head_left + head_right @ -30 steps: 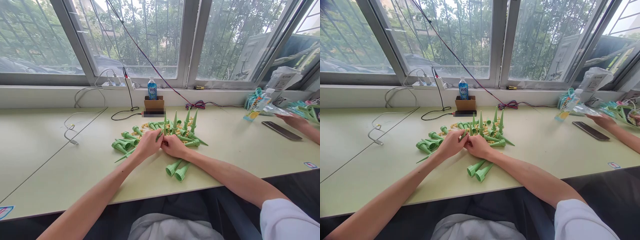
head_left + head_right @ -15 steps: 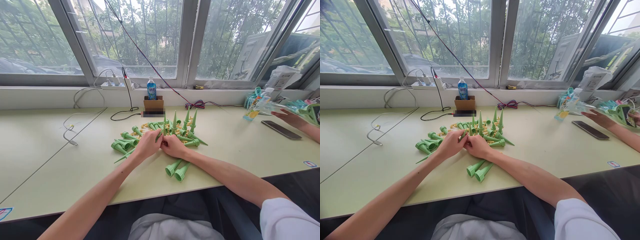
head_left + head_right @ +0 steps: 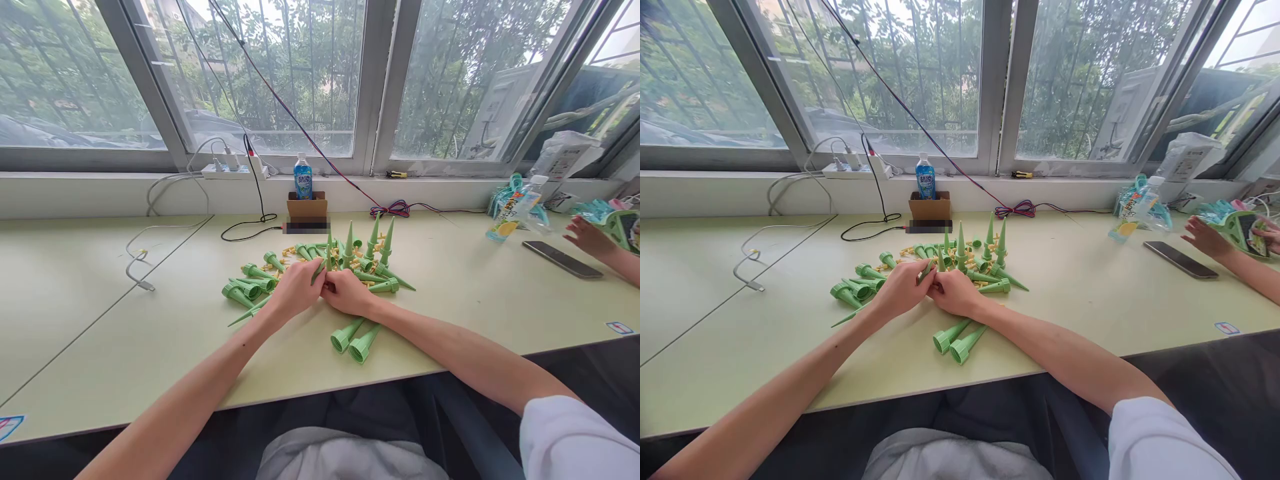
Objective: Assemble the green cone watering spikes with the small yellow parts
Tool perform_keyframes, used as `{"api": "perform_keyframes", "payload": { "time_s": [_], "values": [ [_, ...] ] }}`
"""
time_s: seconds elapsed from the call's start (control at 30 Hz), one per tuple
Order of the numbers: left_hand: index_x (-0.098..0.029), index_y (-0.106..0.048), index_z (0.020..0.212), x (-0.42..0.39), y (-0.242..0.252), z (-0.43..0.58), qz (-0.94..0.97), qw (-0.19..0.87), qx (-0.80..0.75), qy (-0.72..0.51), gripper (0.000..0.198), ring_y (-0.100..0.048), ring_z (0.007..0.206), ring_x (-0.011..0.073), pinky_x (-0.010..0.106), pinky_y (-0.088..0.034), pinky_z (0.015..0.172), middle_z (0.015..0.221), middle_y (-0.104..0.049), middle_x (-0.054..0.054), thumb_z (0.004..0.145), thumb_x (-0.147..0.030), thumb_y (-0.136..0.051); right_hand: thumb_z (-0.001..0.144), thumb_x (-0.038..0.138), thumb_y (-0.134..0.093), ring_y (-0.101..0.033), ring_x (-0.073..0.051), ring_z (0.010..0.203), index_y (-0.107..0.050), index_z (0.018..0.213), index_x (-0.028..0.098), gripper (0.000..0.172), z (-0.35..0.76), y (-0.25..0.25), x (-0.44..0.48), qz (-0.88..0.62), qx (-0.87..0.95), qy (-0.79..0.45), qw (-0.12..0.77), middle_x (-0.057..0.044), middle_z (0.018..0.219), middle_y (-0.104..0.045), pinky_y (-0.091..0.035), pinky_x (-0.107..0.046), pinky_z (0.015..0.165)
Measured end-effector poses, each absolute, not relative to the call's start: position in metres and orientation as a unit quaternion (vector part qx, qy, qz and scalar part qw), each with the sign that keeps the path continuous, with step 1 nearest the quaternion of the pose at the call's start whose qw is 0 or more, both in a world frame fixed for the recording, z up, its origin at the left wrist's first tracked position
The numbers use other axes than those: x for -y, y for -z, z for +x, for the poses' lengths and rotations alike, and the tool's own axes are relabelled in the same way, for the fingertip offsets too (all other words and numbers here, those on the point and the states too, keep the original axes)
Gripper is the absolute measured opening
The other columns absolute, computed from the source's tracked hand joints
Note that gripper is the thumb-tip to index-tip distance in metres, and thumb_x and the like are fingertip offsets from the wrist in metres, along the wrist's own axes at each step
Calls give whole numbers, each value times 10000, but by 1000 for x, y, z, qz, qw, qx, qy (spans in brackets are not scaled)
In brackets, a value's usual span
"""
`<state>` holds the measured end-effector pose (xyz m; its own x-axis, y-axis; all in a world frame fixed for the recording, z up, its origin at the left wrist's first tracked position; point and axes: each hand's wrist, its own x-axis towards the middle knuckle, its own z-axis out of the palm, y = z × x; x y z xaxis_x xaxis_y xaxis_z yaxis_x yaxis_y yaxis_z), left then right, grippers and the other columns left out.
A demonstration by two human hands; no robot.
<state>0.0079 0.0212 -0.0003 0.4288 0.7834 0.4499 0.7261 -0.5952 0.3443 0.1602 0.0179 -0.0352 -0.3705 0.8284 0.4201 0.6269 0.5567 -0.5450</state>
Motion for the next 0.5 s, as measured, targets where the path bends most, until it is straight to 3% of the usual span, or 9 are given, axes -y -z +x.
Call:
{"api": "perform_keyframes", "payload": {
  "time_s": [0.5],
  "values": [
    [-220,-364,686,-17,-4,9,852,49,-452,-260,225,-434,558,172,285,-275,562,613,-506,6,903,-247,-412,823,195,-583,-401,-92,520,-537,609,160,222,161,34,-17,-450,815,-163,326,8,561,-532,-290,-216,522]
  ]
}}
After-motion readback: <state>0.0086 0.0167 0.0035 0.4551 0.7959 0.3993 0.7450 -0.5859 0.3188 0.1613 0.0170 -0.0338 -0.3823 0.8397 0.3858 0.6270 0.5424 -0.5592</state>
